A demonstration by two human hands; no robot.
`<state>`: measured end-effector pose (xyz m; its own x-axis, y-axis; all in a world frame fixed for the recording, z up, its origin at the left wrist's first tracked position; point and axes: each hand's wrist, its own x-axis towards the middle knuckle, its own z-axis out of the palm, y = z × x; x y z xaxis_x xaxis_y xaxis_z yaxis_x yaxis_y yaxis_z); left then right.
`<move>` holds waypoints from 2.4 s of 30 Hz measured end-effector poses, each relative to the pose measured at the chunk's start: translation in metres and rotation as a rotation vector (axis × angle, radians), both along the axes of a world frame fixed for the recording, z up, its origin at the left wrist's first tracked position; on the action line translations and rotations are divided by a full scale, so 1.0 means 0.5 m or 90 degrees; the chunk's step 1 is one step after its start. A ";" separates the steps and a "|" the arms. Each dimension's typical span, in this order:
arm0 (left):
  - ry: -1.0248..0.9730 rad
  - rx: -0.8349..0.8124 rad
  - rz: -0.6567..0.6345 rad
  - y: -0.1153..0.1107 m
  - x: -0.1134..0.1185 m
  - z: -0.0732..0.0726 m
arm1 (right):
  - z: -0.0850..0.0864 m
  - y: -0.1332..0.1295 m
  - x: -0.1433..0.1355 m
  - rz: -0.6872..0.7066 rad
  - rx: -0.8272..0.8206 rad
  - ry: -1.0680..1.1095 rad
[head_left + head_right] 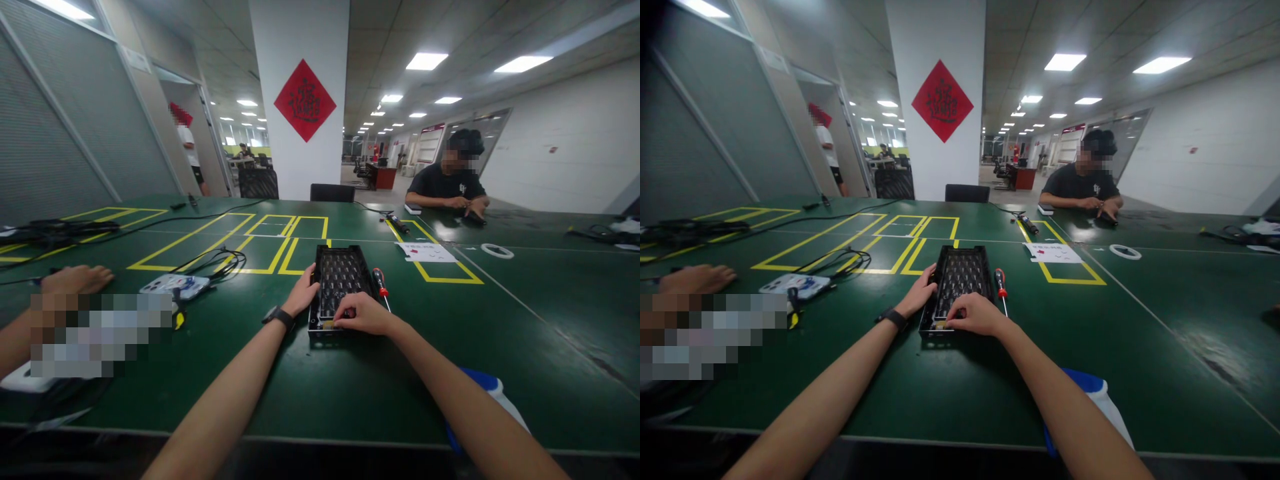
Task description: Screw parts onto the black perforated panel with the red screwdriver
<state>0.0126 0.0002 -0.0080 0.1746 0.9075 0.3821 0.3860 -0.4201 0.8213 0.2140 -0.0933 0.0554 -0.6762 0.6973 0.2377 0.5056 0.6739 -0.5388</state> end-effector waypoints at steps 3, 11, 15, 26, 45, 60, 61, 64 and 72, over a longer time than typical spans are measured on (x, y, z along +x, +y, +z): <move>0.019 -0.006 0.002 0.005 -0.002 -0.005 | -0.003 0.000 0.001 -0.003 -0.007 -0.001; 0.072 -0.001 0.022 0.019 -0.004 -0.022 | 0.025 0.028 -0.005 0.054 -0.220 -0.045; 0.073 0.005 0.027 0.017 -0.003 -0.023 | 0.028 0.038 -0.011 0.060 -0.293 -0.050; 0.067 -0.011 0.034 0.011 0.001 -0.015 | 0.010 0.015 0.000 0.032 -0.097 -0.016; 0.057 0.013 0.028 0.005 0.001 -0.007 | 0.002 0.008 0.004 0.020 -0.047 -0.004; 0.080 0.046 0.003 0.005 0.000 -0.004 | 0.000 0.010 0.005 0.022 -0.025 -0.003; 0.080 0.044 0.004 0.005 0.000 -0.004 | 0.000 0.010 0.005 0.021 -0.029 -0.004; 0.079 0.041 0.004 0.004 0.000 -0.004 | 0.001 0.009 0.004 0.023 -0.043 -0.009; 0.078 0.044 0.003 0.010 -0.002 -0.009 | 0.008 0.006 0.003 0.015 -0.035 0.012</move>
<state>0.0118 0.0052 -0.0123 0.2202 0.8803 0.4201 0.4841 -0.4725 0.7364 0.2156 -0.0905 0.0596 -0.6888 0.6932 0.2123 0.4793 0.6551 -0.5841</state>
